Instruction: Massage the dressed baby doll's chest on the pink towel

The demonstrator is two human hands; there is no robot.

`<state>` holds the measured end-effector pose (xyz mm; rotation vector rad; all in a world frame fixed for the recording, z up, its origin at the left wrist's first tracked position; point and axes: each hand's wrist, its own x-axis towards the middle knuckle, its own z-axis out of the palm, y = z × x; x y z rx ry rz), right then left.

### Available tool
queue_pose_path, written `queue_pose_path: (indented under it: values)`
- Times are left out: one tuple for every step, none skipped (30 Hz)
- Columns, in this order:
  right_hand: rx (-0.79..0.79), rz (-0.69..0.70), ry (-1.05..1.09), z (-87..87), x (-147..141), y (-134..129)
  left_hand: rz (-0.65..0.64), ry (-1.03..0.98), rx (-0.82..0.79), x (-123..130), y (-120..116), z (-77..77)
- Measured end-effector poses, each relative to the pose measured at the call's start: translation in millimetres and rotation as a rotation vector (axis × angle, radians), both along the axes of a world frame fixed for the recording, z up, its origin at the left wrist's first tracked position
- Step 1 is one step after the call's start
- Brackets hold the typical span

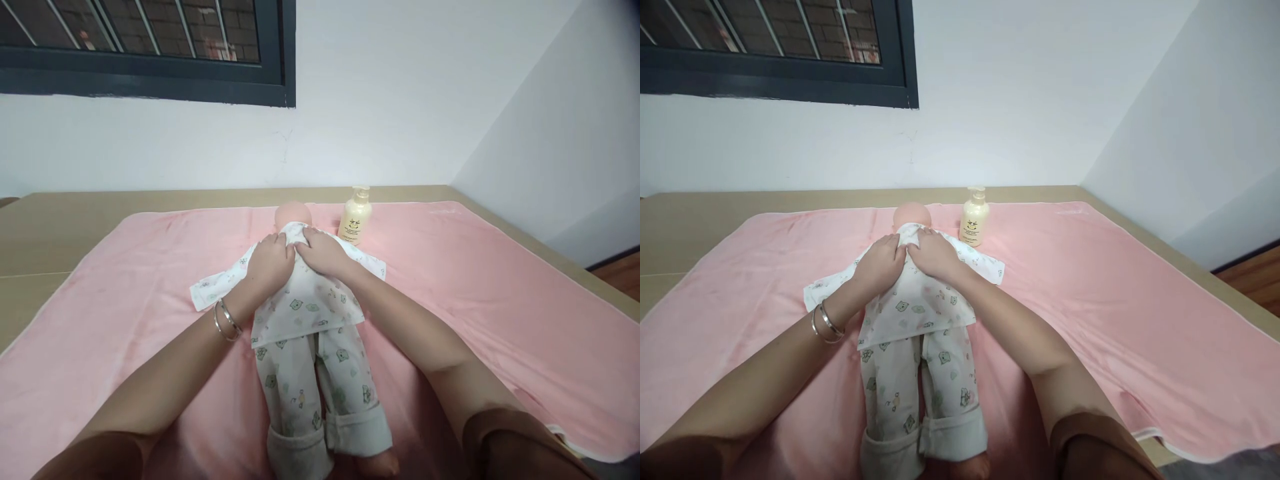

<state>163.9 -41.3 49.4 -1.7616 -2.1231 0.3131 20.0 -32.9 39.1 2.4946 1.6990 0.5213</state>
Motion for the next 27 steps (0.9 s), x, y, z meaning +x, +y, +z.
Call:
queue_pose_path:
  values:
    - [-0.014, -0.004, 0.019, -1.0, 1, 3, -0.015, 0.041, 0.017, 2, -5, 2.0]
    - [-0.011, -0.008, 0.018, -1.8, 2, 5, -0.026, 0.067, 0.023, 2, -8, 3.9]
    - [0.008, -0.012, -0.001, -2.3, 1, 5, -0.032, 0.071, 0.016, 2, -9, 5.4]
    - [0.038, -0.015, -0.033, -2.4, -1, 2, -0.035, 0.055, -0.004, 1, -7, 6.5]
    - [0.069, -0.013, -0.073, -1.9, -4, -2, -0.037, 0.025, -0.033, 0, -4, 6.9]
    - [0.093, -0.007, -0.111, -1.0, -6, -7, -0.036, -0.013, -0.065, -3, 1, 6.6]
    - [0.107, 0.004, -0.142, 0.3, -8, -12, -0.037, -0.052, -0.099, -5, 7, 5.6]
    - [0.111, 0.017, -0.162, 1.7, -10, -16, -0.036, -0.085, -0.127, -8, 13, 4.1]
    - [0.106, 0.031, -0.168, 2.9, -11, -19, -0.037, -0.106, -0.148, -10, 19, 2.3]
    - [0.095, 0.039, -0.159, 3.6, -10, -19, -0.036, -0.116, -0.159, -11, 22, 0.5]
    - [0.082, 0.04, -0.139, 3.8, -9, -18, -0.033, -0.115, -0.156, -11, 25, -1.1]
    - [0.066, 0.036, -0.114, 3.3, -8, -15, -0.029, -0.105, -0.142, -11, 25, -2.2]
    - [0.05, 0.029, -0.089, 2.0, -6, -11, -0.028, -0.085, -0.122, -10, 23, -2.8]
    - [0.037, 0.017, -0.067, 0.3, -5, -6, -0.026, -0.061, -0.1, -8, 21, -2.8]
    - [0.029, 0.0, -0.053, -1.8, -3, -1, -0.021, -0.037, -0.083, -6, 18, -2.3]
    - [0.028, -0.016, -0.045, -3.9, -3, 3, -0.015, -0.017, -0.069, -4, 14, -1.4]
    - [0.032, -0.029, -0.041, -6.0, -2, 6, -0.01, 0.001, -0.059, -2, 11, -0.4]
    - [0.038, -0.037, -0.038, -7.8, -2, 9, -0.007, 0.016, -0.053, -1, 9, 0.7]
    - [0.046, -0.043, -0.035, -9.2, -2, 10, -0.004, 0.028, -0.048, 0, 6, 1.5]
    - [0.052, -0.044, -0.032, -10.1, -2, 10, 0.001, 0.035, -0.045, 1, 5, 2.0]
    - [0.056, -0.041, -0.03, -10.5, -2, 10, 0.004, 0.041, -0.044, 1, 3, 2.1]
    - [0.056, -0.039, -0.028, -10.6, -2, 10, 0.005, 0.048, -0.038, 1, 2, 1.6]
    - [0.055, -0.038, -0.027, -10.4, -2, 9, -0.001, 0.058, -0.024, 1, 2, 0.6]
    - [0.053, -0.038, -0.028, -10.0, -2, 9, -0.011, 0.071, -0.002, 1, 1, -0.8]
    - [0.051, -0.039, -0.029, -9.5, -1, 8, -0.023, 0.085, 0.023, 1, 0, -2.4]
    - [0.051, -0.042, -0.03, -9.0, -1, 8, -0.036, 0.098, 0.049, 0, -1, -4.2]
    - [0.051, -0.046, -0.031, -8.6, -1, 8, -0.044, 0.106, 0.068, 0, -2, -5.9]
